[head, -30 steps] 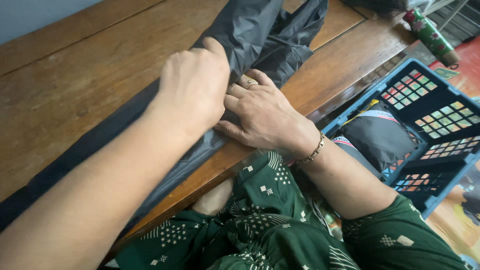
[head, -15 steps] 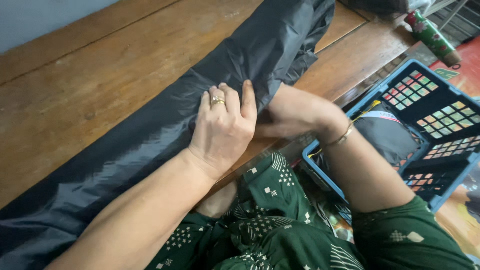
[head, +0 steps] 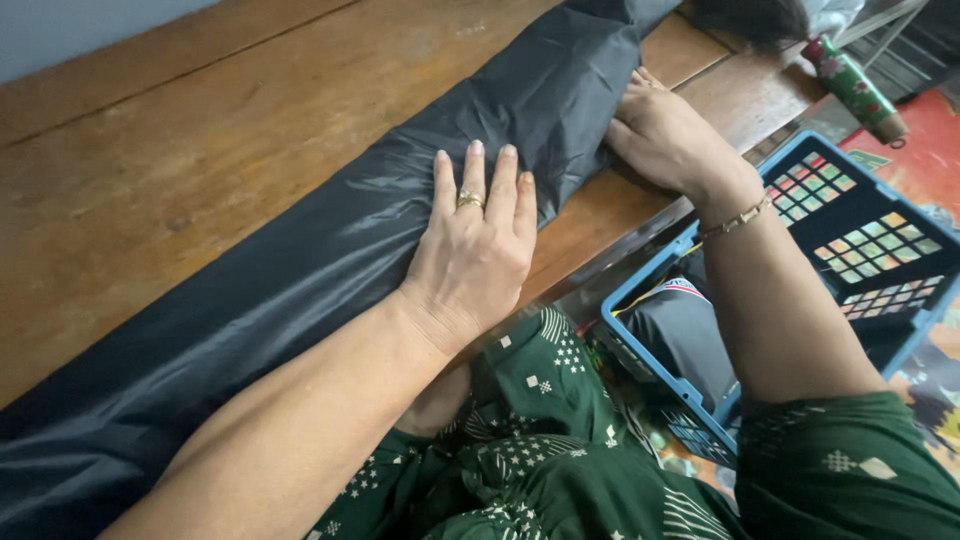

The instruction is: The person folds a large black plastic sheet on a wooden table. They repeatedly fold the sheet in half lengthwise, smooth it out, and then fold it into a compact rectangular bundle.

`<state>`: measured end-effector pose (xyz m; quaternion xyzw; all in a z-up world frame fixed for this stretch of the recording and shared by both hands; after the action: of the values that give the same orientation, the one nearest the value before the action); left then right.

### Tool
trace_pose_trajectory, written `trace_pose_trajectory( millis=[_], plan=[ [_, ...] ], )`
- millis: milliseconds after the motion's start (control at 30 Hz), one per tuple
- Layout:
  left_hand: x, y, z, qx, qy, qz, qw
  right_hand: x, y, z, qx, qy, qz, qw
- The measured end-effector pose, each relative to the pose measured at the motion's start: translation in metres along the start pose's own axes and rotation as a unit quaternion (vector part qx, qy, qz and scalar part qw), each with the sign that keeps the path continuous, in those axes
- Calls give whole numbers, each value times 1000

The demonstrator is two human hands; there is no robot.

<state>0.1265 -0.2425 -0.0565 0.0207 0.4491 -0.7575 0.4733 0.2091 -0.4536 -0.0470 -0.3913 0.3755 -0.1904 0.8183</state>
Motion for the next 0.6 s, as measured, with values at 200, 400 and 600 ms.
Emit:
trace_pose_trajectory(
  millis=[200, 400, 600],
  plan=[
    [2, 5, 0, -27, -3, -10, 1000, -2, -38, -30, 310, 141, 62, 938],
    [2, -1, 2, -21, 23, -7, 999, -53, -20, -5, 246, 354, 386, 816],
    [1, -4, 3, -23, 32, -3, 999, -15, -12, 2, 233, 317, 403, 826]
  ],
)
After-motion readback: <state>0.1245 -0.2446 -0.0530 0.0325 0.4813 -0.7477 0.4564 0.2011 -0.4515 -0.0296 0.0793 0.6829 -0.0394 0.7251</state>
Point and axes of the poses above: each hand's wrist, its own z-axis towards the middle knuckle, its own y-axis out of the palm, x = y × z, the point moved 5 cm from there along z, towards the middle knuckle, and after that the axes turned 12 degrees about z, right-handed, at the moved point
